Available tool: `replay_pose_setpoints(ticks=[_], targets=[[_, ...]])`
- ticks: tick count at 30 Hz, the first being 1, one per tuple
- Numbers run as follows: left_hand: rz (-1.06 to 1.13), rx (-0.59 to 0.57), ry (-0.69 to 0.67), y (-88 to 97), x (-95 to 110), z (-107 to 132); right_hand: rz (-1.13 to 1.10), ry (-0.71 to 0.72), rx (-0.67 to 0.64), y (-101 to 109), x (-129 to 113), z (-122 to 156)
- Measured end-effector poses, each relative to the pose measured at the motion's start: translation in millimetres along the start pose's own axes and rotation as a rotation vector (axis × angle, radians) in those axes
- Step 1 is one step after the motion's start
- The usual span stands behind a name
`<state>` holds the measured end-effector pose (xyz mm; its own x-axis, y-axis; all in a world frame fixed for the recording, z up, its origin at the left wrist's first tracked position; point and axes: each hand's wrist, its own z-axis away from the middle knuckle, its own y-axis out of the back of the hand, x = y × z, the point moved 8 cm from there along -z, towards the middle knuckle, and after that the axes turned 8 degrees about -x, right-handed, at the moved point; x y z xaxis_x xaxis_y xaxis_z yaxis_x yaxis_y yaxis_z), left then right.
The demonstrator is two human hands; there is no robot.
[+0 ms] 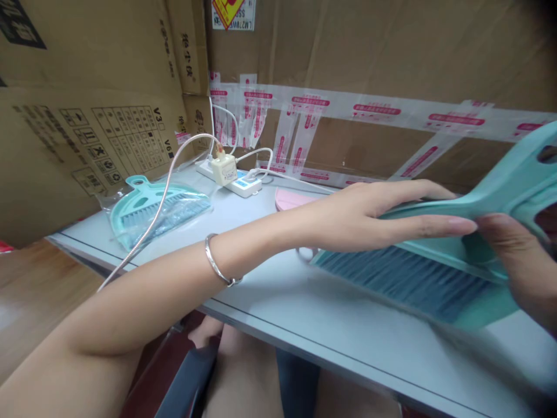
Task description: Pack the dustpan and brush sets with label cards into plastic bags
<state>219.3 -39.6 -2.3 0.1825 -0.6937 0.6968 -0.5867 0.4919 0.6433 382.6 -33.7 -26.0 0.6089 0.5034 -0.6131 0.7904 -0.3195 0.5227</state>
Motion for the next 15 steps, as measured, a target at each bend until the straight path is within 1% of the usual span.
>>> replay_pose_setpoints(ticks=[3, 5, 8, 10, 11, 12, 13, 15], targets=[[-0.047, 0.005, -0.009, -0.7, -2.4, -2.9, 0.037, 0.049, 0.024, -2.0, -20.7, 3.1], [-0.075, 0.013, -0.016, -2.5, -3.8, -5.6, 0.019, 0.058, 0.019, -4.9, -27.7, 4.0], [-0.092, 0.023, -0.030, -3.4, -2.8, -6.6, -0.012, 0.040, -0.015, -8.2, -27.4, 3.2], [-0.105, 0.003, -0.012, 1.3, -2.9, -3.4, -0.038, 0.027, -0.020, -6.3, -23.6, 1.5], [-0.116, 0.000, 0.005, 7.6, -4.0, -0.4, -0.048, 0.022, -0.012, -3.8, -21.3, 0.4], [-0.126, 0.016, 0.029, 17.7, -6.2, 3.5, -0.057, 0.017, -0.002, -0.7, -18.8, -0.9], [-0.133, 0.057, 0.061, 31.4, -9.9, 8.0, -0.070, 0.010, 0.009, 2.6, -16.0, -2.4], [-0.117, 0.217, 0.148, 65.3, -21.7, 19.1, -0.116, -0.012, 0.029, 8.5, -9.7, -5.8]])
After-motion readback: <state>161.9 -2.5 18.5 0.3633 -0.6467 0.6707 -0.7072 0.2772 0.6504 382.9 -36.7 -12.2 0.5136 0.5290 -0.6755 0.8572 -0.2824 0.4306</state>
